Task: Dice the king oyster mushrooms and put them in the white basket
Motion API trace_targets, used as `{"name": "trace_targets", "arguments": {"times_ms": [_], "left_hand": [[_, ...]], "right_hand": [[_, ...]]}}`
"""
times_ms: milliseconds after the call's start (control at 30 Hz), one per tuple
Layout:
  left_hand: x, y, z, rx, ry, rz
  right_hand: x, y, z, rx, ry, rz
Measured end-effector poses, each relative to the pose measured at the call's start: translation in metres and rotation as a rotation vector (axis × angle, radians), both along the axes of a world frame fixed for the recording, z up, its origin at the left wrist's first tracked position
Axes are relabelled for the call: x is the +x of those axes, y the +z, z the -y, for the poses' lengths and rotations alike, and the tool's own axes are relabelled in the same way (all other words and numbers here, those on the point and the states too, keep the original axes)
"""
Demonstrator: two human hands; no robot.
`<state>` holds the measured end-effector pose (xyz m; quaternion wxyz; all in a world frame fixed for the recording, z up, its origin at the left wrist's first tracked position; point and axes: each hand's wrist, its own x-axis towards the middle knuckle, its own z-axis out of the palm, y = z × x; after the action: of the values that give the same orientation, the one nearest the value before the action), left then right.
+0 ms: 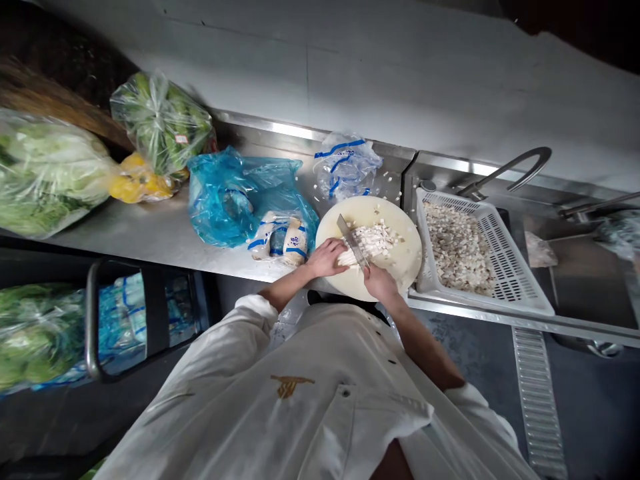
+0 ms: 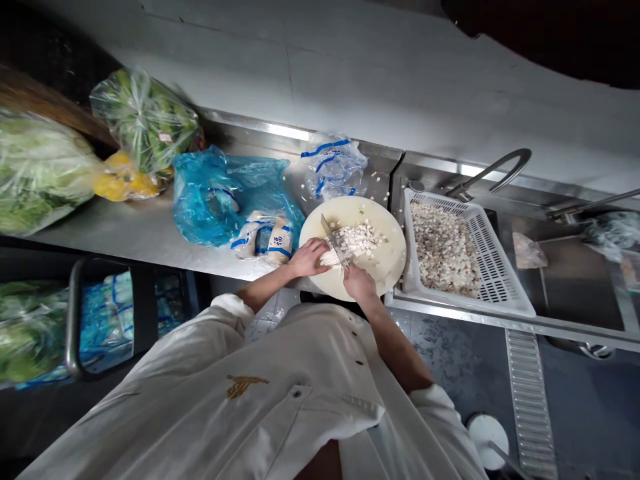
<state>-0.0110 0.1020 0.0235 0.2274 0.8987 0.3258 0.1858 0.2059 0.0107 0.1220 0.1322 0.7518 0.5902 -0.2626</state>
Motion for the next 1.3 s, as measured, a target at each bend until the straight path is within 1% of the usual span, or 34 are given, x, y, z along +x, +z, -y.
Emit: {"name": "trace_targets", "arguments": {"times_ms": [100,167,267,333,433,567,700,800,867,967,1067,1200,1300], "left_hand": [[0.008,0.003,0.014,0.009,0.054,-0.009],[0.022,0.004,0.033,0.033,0.111,-0.030],[0.046,0.003,0.060,0.083,0.139,-0.068],[0.056,-0.001,0.068,0.113,0.173,-0.074],[0.052,-0.005,0.062,0.146,0.199,-0.053],[0.030,-0.005,0.040,0.158,0.141,-0.040],[0.015,-0.003,0.025,0.113,0.027,-0.024],[0.007,-0.001,0.015,0.093,0.007,-0.022],[0.004,-0.002,0.009,0.077,-0.011,-0.026],[0.002,-0.004,0.003,0.049,-0.055,-0.042],[0.002,-0.005,0.002,0.046,-0.056,-0.063],[-0.003,-0.006,0.004,0.051,-0.082,-0.043],[-0.006,-0.007,0.004,0.031,-0.086,-0.031]], "right_hand": [[-0.002,-0.009,-0.009,0.024,0.018,-0.011],[-0.001,-0.012,-0.012,0.045,0.034,-0.014],[0.003,-0.015,-0.012,0.055,0.047,-0.021],[0.004,-0.015,-0.010,0.050,0.050,-0.023],[0.003,-0.015,-0.007,0.051,0.058,-0.016],[-0.003,-0.011,-0.005,0.078,0.057,0.001],[-0.003,0.000,-0.004,0.085,0.051,0.009],[0.000,0.012,0.002,0.101,0.052,0.012],[0.000,0.015,0.008,0.116,0.053,0.012],[-0.008,0.015,0.012,0.071,0.030,0.007],[-0.015,0.013,0.011,0.002,0.001,0.006],[-0.014,0.012,0.016,0.063,0.027,0.027],[-0.017,0.006,0.020,0.044,0.020,0.021]]}}
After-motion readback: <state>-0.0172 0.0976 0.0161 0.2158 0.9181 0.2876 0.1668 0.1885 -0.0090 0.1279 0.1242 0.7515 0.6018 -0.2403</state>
